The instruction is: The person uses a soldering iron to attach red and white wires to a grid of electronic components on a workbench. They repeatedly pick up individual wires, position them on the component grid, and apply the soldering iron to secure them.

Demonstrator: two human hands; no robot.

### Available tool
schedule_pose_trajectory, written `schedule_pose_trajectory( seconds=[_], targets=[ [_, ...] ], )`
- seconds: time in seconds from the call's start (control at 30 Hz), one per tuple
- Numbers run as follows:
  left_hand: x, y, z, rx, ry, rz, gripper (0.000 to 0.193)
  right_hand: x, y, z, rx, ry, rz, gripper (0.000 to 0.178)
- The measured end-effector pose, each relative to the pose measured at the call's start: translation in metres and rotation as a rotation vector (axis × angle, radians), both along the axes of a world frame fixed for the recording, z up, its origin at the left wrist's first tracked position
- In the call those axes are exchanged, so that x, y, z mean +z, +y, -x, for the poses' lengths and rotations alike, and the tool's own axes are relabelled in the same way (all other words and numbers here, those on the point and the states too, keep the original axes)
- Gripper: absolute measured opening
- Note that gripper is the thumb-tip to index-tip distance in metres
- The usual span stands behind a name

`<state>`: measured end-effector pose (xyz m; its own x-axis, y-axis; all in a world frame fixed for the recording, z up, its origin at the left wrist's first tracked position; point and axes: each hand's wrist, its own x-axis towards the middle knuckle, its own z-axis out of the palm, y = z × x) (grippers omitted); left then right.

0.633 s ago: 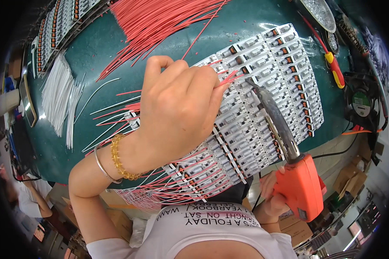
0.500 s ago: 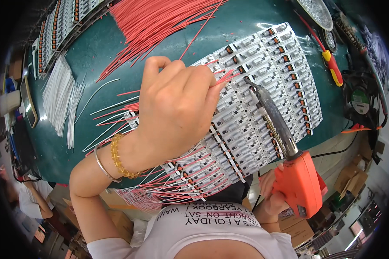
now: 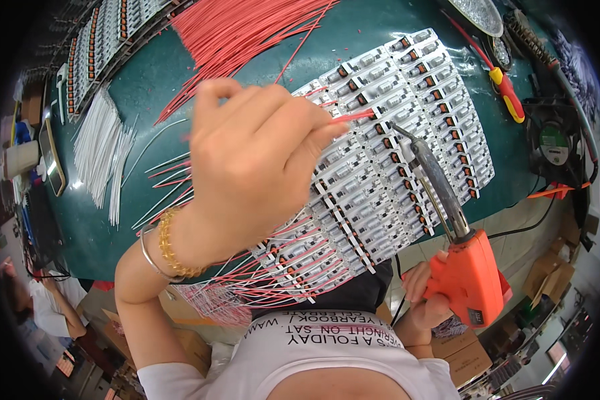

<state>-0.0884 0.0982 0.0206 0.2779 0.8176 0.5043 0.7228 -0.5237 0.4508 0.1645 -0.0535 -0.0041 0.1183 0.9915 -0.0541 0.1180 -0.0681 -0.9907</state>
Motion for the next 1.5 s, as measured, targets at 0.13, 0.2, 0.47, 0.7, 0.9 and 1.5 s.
schedule_pose_trajectory(
  seconds=[0.13,0.2,0.47,0.7,0.9,1.5],
  targets=[
    [-0.013,-0.007,-0.008,-0.010,-0.060,0.147,0.012,-0.008,-0.007,-0.003,0.020,-0.012,-0.037,0.091],
    [-0.013,-0.007,-0.009,-0.006,-0.041,0.128,0.013,-0.012,-0.009,-0.007,0.085,0.010,-0.071,0.076],
    [-0.017,-0.006,-0.009,-0.007,-0.035,0.107,0.015,-0.009,-0.021,-0.014,-0.006,0.002,0.180,0.028],
    [-0.020,-0.007,-0.011,-0.017,0.032,0.065,0.018,-0.010,-0.016,-0.006,-0.038,-0.456,0.028,0.020],
    [-0.021,-0.009,-0.010,-0.010,0.053,0.053,0.019,-0.006,-0.004,-0.011,0.104,-0.331,0.006,0.038],
    [-0.015,-0.013,-0.013,-0.052,-0.059,0.165,0.011,-0.012,-0.014,-0.021,0.158,-0.030,-0.040,0.070]
  ],
)
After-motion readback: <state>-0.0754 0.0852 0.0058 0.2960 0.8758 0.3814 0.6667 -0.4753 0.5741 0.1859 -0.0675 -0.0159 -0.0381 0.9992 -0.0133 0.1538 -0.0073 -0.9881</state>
